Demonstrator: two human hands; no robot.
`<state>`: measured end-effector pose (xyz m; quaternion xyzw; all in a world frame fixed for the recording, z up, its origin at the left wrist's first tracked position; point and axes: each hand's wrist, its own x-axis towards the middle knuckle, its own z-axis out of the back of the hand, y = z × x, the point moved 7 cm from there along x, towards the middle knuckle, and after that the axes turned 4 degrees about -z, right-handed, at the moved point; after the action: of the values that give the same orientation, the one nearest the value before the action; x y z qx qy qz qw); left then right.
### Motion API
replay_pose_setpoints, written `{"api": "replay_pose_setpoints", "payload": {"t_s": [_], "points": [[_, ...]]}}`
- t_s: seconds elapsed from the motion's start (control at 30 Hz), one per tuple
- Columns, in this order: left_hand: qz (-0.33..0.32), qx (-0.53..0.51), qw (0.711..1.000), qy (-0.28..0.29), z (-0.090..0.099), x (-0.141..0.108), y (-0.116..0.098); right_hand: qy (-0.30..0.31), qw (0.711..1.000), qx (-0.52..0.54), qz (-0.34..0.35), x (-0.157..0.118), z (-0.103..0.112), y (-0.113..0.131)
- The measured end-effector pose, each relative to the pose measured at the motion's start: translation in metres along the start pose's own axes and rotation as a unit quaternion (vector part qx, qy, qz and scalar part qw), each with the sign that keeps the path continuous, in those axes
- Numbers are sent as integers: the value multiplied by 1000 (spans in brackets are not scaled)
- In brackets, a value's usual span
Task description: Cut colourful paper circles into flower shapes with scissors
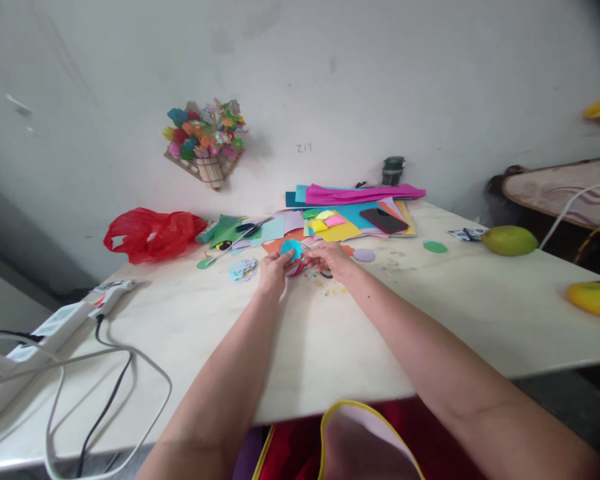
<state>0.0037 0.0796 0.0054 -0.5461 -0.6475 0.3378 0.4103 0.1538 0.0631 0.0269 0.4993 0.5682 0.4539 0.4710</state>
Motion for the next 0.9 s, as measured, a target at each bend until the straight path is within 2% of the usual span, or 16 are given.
{"api": "replay_pose_setpoints", "payload": {"t_s": [0.13,0.23,0.3,0.4,0.47,0.53,0.6,0.67,0.77,0.83,0.9], "points": [[9,-8,1000,14,-1,-1,0,-20,999,-42,17,7,11,0],[14,-9,999,28,-2,-2,0,-89,986,-132,41,13,31,4],[16,-6,999,30,-2,-2,1,-171,956,-227,70,12,49,13],[16,-2,999,29,-1,-1,1,-280,874,-390,77,6,71,23],[14,1,999,32,-1,0,1,-304,837,-449,75,5,77,25],[16,6,999,38,-1,0,2,-311,822,-462,117,6,77,29],[19,11,999,43,-1,-1,2,-305,830,-437,167,7,73,31],[20,15,998,50,-2,-2,2,-265,872,-376,168,14,68,25],[21,19,998,61,-5,-3,2,-141,954,-228,133,20,49,13],[23,21,997,66,-6,-4,2,-62,981,-144,117,16,34,11],[26,28,997,72,-7,-5,2,-12,989,-107,104,9,21,12]]}}
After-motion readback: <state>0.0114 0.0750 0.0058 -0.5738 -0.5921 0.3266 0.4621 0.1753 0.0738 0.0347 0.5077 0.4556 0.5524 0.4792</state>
